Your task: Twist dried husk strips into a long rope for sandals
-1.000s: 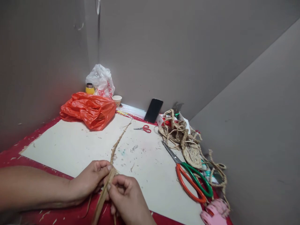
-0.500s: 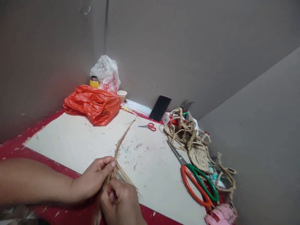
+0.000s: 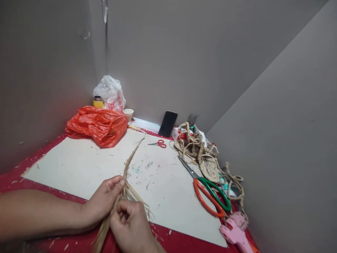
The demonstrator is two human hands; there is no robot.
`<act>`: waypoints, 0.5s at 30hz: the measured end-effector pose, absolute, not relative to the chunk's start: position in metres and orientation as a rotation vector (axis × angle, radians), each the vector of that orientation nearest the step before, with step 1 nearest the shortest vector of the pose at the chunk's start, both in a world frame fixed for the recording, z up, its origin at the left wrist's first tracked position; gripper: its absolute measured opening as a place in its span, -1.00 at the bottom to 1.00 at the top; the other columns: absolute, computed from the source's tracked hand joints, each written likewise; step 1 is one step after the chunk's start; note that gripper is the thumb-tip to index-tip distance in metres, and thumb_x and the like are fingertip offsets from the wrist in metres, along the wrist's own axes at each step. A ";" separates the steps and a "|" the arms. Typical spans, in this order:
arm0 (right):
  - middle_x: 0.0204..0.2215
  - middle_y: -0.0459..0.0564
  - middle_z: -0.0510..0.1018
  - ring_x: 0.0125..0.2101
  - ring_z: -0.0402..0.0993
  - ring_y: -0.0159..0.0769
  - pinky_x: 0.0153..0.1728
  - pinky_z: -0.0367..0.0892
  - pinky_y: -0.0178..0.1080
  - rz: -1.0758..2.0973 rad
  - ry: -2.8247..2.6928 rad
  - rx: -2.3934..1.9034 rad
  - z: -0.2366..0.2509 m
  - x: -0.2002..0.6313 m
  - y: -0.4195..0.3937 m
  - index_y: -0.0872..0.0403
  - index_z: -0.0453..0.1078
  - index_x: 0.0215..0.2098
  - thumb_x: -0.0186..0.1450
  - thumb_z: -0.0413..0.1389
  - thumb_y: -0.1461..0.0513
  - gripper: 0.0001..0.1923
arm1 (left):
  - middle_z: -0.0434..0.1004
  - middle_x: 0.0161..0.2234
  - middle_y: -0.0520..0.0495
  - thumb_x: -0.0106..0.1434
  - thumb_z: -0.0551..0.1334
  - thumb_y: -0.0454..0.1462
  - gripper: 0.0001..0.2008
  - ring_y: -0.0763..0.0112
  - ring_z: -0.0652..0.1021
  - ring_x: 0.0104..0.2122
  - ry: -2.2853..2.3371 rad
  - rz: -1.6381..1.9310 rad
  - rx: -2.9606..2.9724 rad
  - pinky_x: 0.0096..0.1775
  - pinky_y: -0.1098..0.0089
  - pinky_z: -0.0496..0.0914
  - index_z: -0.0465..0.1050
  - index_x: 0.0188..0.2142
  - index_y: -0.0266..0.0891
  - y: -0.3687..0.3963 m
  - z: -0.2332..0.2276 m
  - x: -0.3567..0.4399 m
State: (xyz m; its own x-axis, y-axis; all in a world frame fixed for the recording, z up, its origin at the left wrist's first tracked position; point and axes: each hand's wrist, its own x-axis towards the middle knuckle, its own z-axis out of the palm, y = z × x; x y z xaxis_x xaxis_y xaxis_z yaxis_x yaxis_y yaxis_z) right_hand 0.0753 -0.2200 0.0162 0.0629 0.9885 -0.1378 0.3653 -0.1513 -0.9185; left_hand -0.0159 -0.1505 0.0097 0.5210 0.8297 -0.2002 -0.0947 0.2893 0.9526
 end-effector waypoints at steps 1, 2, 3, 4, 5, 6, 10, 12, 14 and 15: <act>-0.75 -0.21 0.07 -0.69 -0.01 -0.50 -0.68 -0.09 -0.39 1.120 -1.350 -1.628 0.015 0.076 -0.220 0.06 0.06 -0.71 0.08 -0.02 0.23 -0.75 | 0.22 -0.58 0.11 0.07 0.19 0.08 -0.57 0.54 0.25 -0.54 0.815 0.719 1.125 -0.44 0.48 0.19 0.26 -0.47 -0.27 -0.150 0.009 -0.016; -0.76 -0.21 0.08 -0.70 0.00 -0.50 -0.69 -0.09 -0.39 1.141 -1.325 -1.639 0.012 0.077 -0.221 0.06 0.07 -0.70 0.08 -0.01 0.22 -0.76 | 0.22 -0.58 0.11 0.08 0.18 0.08 -0.57 0.54 0.25 -0.54 0.816 0.720 1.140 -0.44 0.48 0.19 0.27 -0.47 -0.27 -0.150 0.009 -0.016; -0.76 -0.20 0.10 -0.71 0.00 -0.50 -0.69 -0.09 -0.39 1.148 -1.308 -1.646 0.008 0.079 -0.221 0.06 0.09 -0.69 0.08 -0.01 0.20 -0.76 | 0.21 -0.58 0.11 0.09 0.18 0.08 -0.57 0.54 0.25 -0.54 0.816 0.725 1.152 -0.45 0.48 0.18 0.27 -0.48 -0.27 -0.150 0.008 -0.016; -0.77 -0.20 0.12 -0.72 0.01 -0.50 -0.70 -0.09 -0.39 1.141 -1.301 -1.647 0.004 0.080 -0.220 0.06 0.10 -0.69 0.10 -0.01 0.18 -0.75 | 0.20 -0.58 0.11 0.11 0.17 0.07 -0.58 0.54 0.24 -0.54 0.815 0.731 1.165 -0.45 0.48 0.18 0.27 -0.48 -0.27 -0.150 0.006 -0.017; -0.77 -0.19 0.14 -0.72 0.03 -0.49 -0.71 -0.09 -0.39 1.123 -1.298 -1.644 -0.001 0.081 -0.220 0.06 0.11 -0.68 0.11 0.00 0.16 -0.74 | 0.19 -0.58 0.11 0.12 0.16 0.06 -0.59 0.54 0.24 -0.54 0.812 0.734 1.177 -0.44 0.48 0.18 0.27 -0.48 -0.28 -0.150 0.005 -0.016; -0.78 -0.18 0.15 -0.72 0.05 -0.48 -0.71 -0.07 -0.39 1.101 -1.298 -1.639 -0.005 0.082 -0.219 0.06 0.12 -0.67 0.12 0.00 0.14 -0.73 | 0.19 -0.58 0.11 0.13 0.15 0.05 -0.60 0.54 0.24 -0.53 0.809 0.737 1.189 -0.43 0.48 0.19 0.27 -0.48 -0.28 -0.150 0.003 -0.016; -0.78 -0.18 0.18 -0.73 0.08 -0.48 -0.72 -0.04 -0.40 1.056 -1.289 -1.619 -0.013 0.082 -0.217 0.06 0.13 -0.66 0.15 0.02 0.08 -0.68 | 0.19 -0.58 0.11 0.14 0.15 0.04 -0.61 0.54 0.23 -0.54 0.807 0.739 1.198 -0.44 0.47 0.19 0.28 -0.46 -0.28 -0.150 -0.001 -0.015; -0.77 -0.19 0.16 -0.72 0.06 -0.49 -0.71 -0.03 -0.40 1.044 -1.302 -1.612 -0.012 0.080 -0.217 0.06 0.12 -0.67 0.15 0.03 0.08 -0.67 | 0.20 -0.58 0.11 0.12 0.16 0.06 -0.59 0.54 0.23 -0.55 0.806 0.731 1.180 -0.45 0.47 0.18 0.28 -0.47 -0.28 -0.150 -0.001 -0.014; -0.76 -0.20 0.14 -0.71 0.04 -0.51 -0.69 -0.03 -0.41 1.005 -1.343 -1.605 -0.010 0.079 -0.217 0.07 0.11 -0.68 0.14 0.04 0.10 -0.67 | 0.17 -0.60 0.12 0.08 0.17 0.09 -0.56 0.55 0.21 -0.56 0.804 0.716 1.159 -0.47 0.47 0.16 0.26 -0.49 -0.27 -0.150 0.001 -0.014; -0.75 -0.20 0.12 -0.70 0.03 -0.51 -0.68 -0.04 -0.41 0.983 -1.366 -1.604 -0.009 0.079 -0.218 0.08 0.10 -0.69 0.13 0.04 0.12 -0.67 | 0.15 -0.61 0.13 0.07 0.18 0.10 -0.55 0.55 0.20 -0.57 0.807 0.708 1.152 -0.48 0.47 0.16 0.25 -0.50 -0.27 -0.151 0.002 -0.014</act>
State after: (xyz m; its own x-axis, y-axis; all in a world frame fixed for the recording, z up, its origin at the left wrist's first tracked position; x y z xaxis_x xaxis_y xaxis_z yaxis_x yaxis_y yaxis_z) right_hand 0.0788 -0.2177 -0.0091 0.1170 0.9911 -0.0635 0.3749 -0.1033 -0.9213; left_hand -0.0140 -0.1508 0.0016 0.5333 0.8260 -0.1824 -0.0735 0.2601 0.9628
